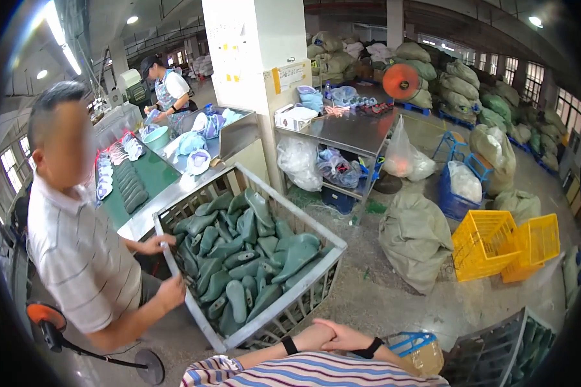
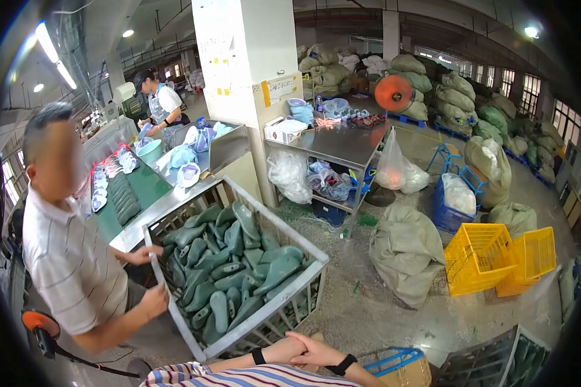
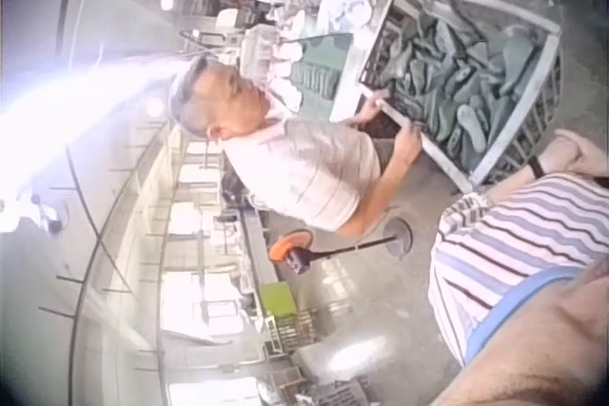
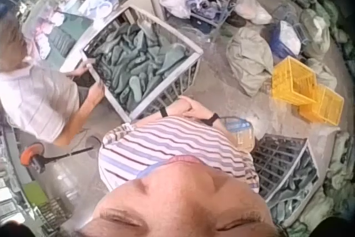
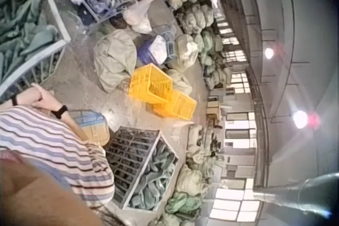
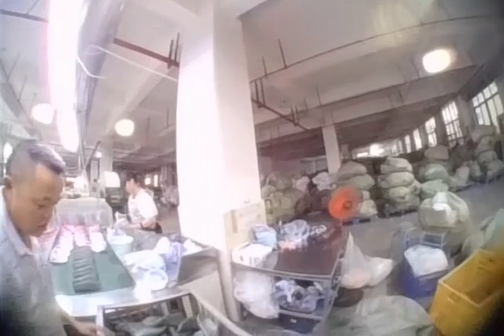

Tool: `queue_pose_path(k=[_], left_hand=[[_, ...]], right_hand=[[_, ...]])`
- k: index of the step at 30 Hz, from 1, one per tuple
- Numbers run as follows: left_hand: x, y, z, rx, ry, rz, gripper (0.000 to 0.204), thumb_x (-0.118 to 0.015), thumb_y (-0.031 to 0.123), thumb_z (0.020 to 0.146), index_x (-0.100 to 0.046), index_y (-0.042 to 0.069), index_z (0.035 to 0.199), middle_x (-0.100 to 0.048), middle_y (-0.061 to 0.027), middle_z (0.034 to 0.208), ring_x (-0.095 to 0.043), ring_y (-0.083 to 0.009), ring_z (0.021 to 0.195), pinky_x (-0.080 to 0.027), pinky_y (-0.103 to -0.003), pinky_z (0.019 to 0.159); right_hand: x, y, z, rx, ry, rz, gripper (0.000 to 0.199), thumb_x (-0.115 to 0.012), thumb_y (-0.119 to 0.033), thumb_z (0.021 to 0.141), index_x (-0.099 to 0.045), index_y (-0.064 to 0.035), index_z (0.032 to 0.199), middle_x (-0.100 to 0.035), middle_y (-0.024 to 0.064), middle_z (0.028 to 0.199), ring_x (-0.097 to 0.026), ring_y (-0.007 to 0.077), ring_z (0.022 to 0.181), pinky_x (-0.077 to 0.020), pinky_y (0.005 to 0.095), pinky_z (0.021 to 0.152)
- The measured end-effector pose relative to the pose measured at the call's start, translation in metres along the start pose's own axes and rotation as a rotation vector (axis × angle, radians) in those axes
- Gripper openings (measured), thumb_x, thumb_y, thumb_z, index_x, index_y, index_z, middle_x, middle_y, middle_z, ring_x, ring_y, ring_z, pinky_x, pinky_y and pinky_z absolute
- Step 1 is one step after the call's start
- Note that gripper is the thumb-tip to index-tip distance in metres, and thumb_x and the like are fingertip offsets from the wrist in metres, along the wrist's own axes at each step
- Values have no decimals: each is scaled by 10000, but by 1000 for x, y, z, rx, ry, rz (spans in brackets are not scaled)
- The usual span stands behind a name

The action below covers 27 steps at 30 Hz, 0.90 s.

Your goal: Gathers shoe uppers from a bag, organizes them on a table, laces them together into bundles, and delivers them to a workstation.

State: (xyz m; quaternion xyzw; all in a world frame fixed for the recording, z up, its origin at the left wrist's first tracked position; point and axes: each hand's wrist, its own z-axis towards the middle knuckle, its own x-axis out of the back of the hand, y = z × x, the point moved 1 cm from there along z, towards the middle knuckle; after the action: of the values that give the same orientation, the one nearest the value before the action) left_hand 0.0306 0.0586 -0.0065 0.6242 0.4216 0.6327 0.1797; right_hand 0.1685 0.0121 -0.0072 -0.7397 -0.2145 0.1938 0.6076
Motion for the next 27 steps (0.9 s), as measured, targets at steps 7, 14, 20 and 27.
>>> queue_pose_path(k=[7,14,20,27], left_hand=[[111,-77,164,9,248,-774,219,-515,116,852,-540,7,1041,-589,-48,923,-518,-109,799,-429,-271,711],[181,-102,271,-45,691,-295,225,-589,86,794,-572,-6,999,-546,-86,957,-535,-182,886,-431,-272,761],[218,-148,350,219,859,-482,161,-580,48,792,-602,-2,943,-560,-86,929,-537,-183,882,-423,-269,762],[261,-179,449,316,1143,-622,143,-568,63,804,-602,10,932,-477,-92,1121,-472,-172,998,-360,-259,855]], right_hand=[[208,6,54,-139,162,267,278,-583,-154,844,-495,-38,1082,-554,18,836,-531,91,666,-457,218,597],[344,2,74,-282,401,183,177,-531,-180,876,-568,-15,929,-511,-22,682,-458,58,521,-383,200,464],[478,13,128,63,103,-406,371,-529,-284,875,-534,-15,1130,-480,124,1070,-441,175,1000,-340,290,908],[609,-35,189,146,168,529,299,-467,-190,914,-480,12,1133,-554,65,1044,-525,129,919,-413,257,812]])
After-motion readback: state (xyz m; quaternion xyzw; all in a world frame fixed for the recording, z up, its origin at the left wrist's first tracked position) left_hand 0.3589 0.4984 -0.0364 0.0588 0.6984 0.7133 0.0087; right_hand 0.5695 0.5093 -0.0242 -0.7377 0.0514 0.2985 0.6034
